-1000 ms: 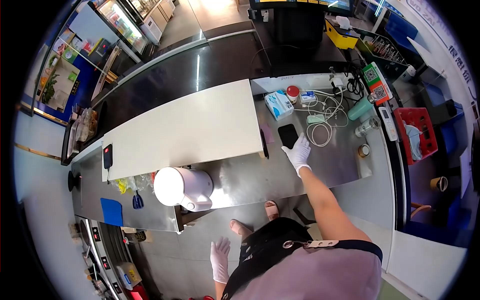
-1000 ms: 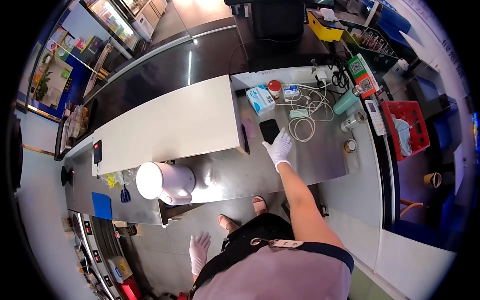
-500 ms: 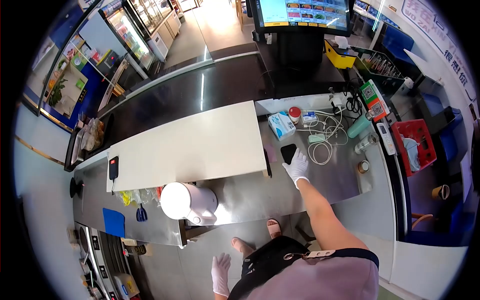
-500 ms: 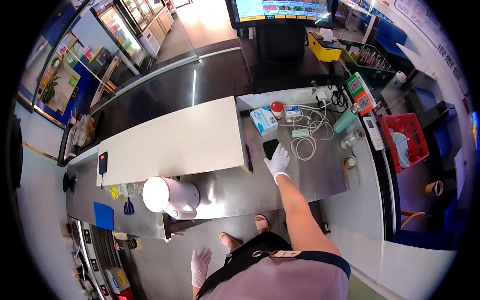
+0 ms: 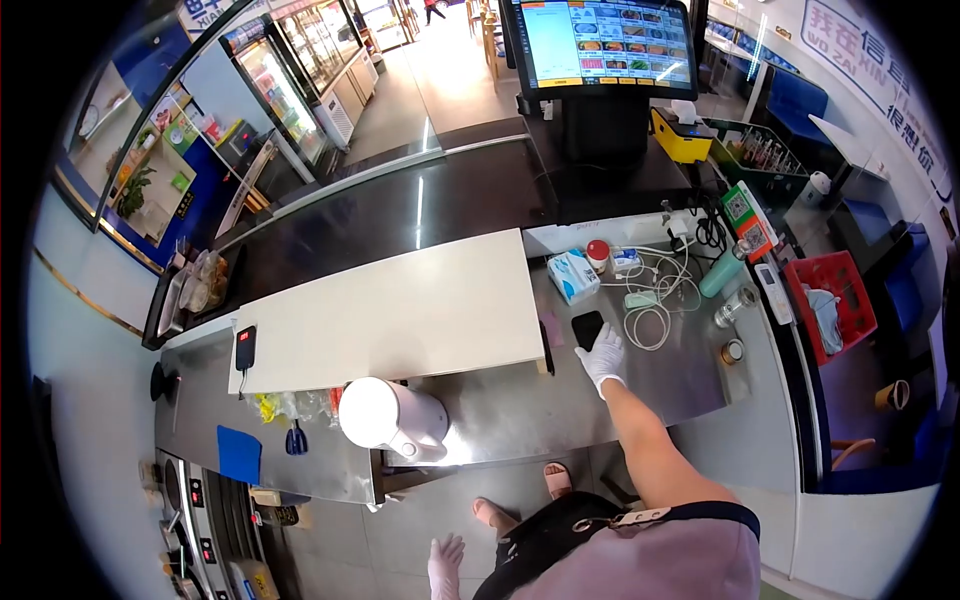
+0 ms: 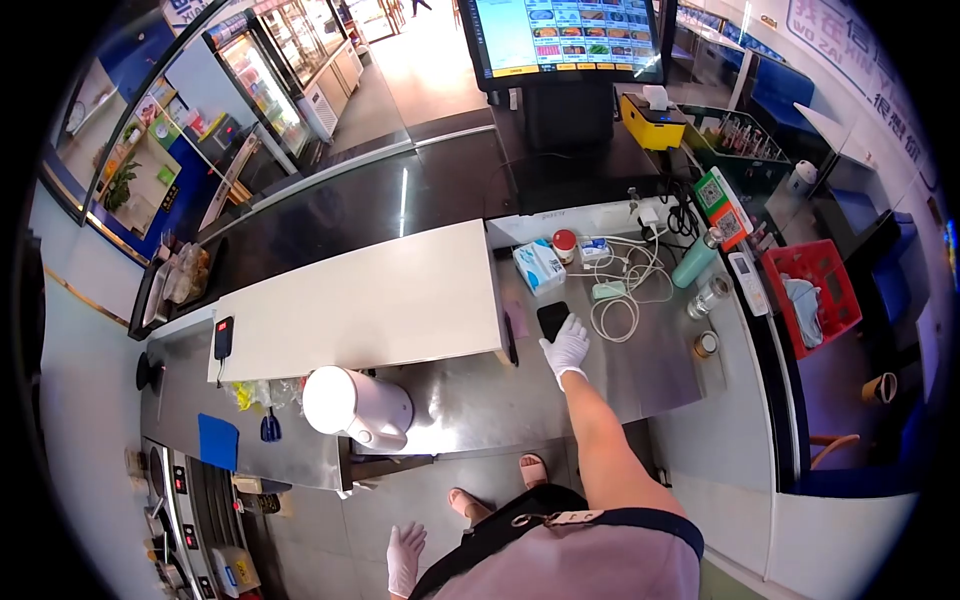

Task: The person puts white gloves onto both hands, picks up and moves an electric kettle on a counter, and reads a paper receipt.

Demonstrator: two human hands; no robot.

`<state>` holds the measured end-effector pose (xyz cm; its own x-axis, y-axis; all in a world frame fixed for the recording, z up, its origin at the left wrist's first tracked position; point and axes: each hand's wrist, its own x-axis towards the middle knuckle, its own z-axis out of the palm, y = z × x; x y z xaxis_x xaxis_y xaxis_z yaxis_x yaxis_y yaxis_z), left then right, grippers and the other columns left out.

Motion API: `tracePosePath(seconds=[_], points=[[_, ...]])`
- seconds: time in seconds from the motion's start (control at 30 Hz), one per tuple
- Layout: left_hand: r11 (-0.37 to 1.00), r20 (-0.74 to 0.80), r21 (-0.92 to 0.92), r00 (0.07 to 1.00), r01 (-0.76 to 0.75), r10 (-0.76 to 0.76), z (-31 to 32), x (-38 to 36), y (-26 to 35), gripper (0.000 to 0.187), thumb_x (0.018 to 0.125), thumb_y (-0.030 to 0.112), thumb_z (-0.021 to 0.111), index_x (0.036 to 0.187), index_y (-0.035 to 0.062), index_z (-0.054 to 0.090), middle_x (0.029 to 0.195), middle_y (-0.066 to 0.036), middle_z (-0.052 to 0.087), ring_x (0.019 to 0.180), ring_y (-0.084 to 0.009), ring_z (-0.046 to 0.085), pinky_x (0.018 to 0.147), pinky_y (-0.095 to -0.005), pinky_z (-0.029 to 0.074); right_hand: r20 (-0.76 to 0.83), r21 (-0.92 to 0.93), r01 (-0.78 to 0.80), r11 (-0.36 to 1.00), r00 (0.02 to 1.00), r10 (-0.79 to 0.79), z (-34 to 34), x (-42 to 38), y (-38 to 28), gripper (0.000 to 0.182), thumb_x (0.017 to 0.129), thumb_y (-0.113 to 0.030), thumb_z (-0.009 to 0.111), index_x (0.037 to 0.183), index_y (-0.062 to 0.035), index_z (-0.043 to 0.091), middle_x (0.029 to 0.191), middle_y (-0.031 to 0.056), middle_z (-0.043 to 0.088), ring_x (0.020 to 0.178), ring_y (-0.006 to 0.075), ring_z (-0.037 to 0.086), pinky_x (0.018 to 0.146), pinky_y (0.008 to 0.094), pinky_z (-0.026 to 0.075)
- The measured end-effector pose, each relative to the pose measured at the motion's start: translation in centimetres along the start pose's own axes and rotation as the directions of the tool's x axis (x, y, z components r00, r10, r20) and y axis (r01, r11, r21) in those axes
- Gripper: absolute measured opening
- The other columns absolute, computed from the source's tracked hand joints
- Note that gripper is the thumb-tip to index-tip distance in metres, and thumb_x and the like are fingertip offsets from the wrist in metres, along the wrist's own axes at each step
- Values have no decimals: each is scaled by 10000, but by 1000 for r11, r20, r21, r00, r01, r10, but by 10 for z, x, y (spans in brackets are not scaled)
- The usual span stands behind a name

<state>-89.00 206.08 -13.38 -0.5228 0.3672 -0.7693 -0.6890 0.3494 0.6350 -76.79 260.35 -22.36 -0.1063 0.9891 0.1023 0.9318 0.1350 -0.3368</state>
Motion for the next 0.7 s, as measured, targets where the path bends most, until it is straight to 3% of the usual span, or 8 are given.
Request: tracePosePath(seconds=[0.07,0.2,0.33,0.37,0.47,0.53,0.6,0.7], points=[[999,-32,8,999,-37,37,-15,5,-5,692,999,511,322,1384,-57,409,1344,-227,524,1257,-330,496,1088,-425,318,-93,161,-106,981,988,122,-10,-4,-9,835,728,-402,756,1351,29,402,1281,205,514,1171,354,478,975,474,401],[985,-156,121,977,-127,145,-63,16,7,665,993,499,371,1340,-62,456,1234,-213,609,1139,-320,590,1027,-419,382,-425,678,398,618,898,-112,-70,-25,-58,226,846,-105,646,1048,-18,595,1034,155,614,973,334,575,861,429,462],[968,-294,109,923,-227,250,-142,55,40,647,966,490,453,1275,-75,519,1140,-181,654,1070,-280,625,945,-413,452,-114,949,247,196,850,-515,-205,-100,-169,56,872,-4,629,927,-1,628,885,66,635,810,143,607,741,283,489],[939,-318,233,893,-252,319,-124,12,94,597,968,450,474,1247,-71,553,1124,-166,658,1064,-264,622,958,-381,448,-195,934,357,3,515,-835,-241,-144,-211,95,849,-5,648,944,-15,644,894,86,640,807,194,626,735,311,501],[885,-331,85,825,-458,459,-130,4,132,489,979,371,484,1236,-32,590,1115,-136,672,1118,-258,596,1015,-372,409,-335,869,394,-300,23,-942,-276,-222,-252,221,781,-47,716,991,-34,651,889,100,647,802,261,633,710,372,511],[751,-191,-400,849,-525,492,-131,-22,162,516,978,357,496,1332,-19,500,1295,-145,575,1252,-272,494,1078,-414,344,-427,806,446,-389,-16,-904,-264,-272,-277,203,780,-49,713,973,-30,654,883,103,648,801,262,637,693,383,507],[316,-41,-907,807,-277,589,-120,-43,185,544,978,359,494,1376,-9,448,1395,-144,495,1318,-276,426,1109,-431,305,-325,877,379,-297,12,-946,-244,-303,-291,155,795,-50,694,942,-26,654,885,108,655,807,273,639,692,386,506],[237,-170,-873,722,-426,671,-112,-57,203,591,981,378,476,1427,4,370,1463,-133,408,1366,-283,351,1138,-439,259,-283,914,335,-228,124,-951,-235,-335,-302,77,816,-119,657,830,-45,638,777,114,627,742,321,624,658,401,496]])
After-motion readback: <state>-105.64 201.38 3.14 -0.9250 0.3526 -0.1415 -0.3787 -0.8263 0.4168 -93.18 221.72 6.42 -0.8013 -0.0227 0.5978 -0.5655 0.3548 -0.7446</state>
